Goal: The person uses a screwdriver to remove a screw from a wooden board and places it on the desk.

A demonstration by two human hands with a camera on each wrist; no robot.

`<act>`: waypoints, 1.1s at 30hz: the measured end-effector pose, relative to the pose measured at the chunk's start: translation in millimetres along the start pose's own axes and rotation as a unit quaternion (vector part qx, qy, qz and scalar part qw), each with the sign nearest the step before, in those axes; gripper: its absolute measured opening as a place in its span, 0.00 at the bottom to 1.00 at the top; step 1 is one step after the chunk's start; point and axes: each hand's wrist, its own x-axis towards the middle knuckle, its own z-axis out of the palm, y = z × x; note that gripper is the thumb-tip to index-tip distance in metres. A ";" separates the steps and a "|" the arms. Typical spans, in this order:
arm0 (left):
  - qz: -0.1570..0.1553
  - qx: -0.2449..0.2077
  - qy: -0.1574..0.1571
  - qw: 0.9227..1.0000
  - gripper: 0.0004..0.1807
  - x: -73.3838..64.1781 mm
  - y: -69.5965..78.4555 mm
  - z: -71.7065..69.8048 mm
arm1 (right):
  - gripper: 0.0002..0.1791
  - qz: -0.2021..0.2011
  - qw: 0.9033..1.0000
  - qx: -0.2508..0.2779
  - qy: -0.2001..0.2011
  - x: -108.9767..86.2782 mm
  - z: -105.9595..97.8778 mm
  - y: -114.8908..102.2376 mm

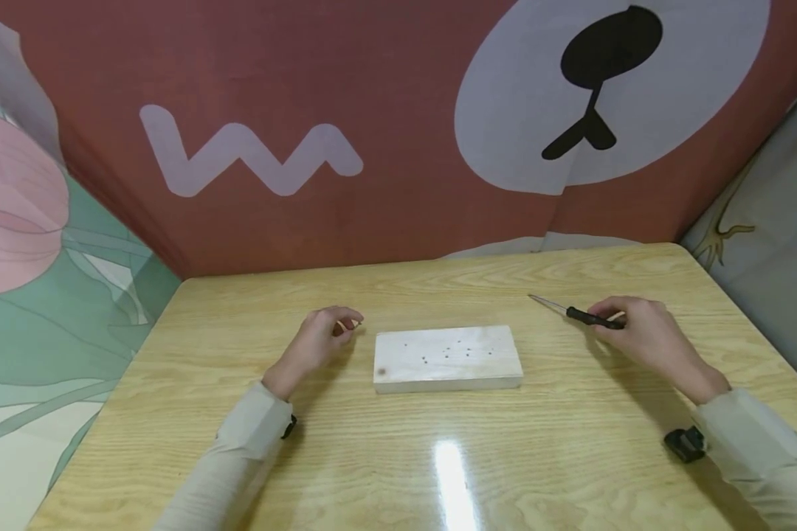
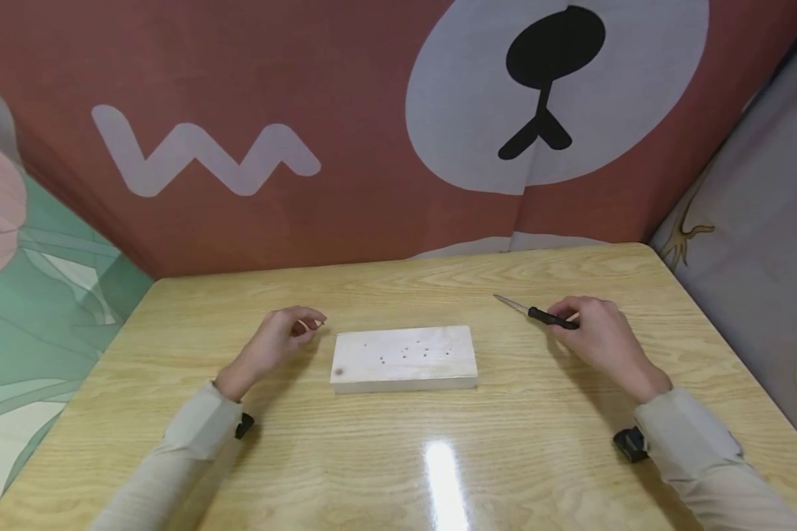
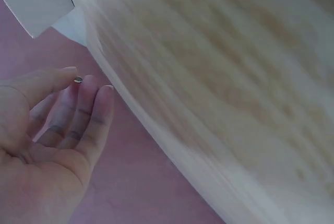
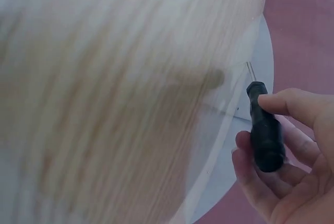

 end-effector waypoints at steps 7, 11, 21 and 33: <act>0.004 0.000 -0.015 1.000 0.11 0.7 -3.3 -0.1 | 0.13 -0.012 1.000 -0.011 -0.024 -1.0 0.3 4.2; 0.003 0.001 -0.032 0.999 0.09 0.0 -3.4 -0.5 | 0.12 -0.011 0.999 -0.009 -0.039 -0.8 0.7 6.4; -0.022 0.019 -0.089 0.996 0.09 -0.8 -6.2 0.2 | 0.11 -0.009 0.997 0.016 -0.070 -1.1 0.3 10.0; -0.025 0.025 -0.099 0.994 0.12 -2.0 -3.2 0.0 | 0.20 -0.018 0.995 0.013 -0.100 3.1 -4.8 2.7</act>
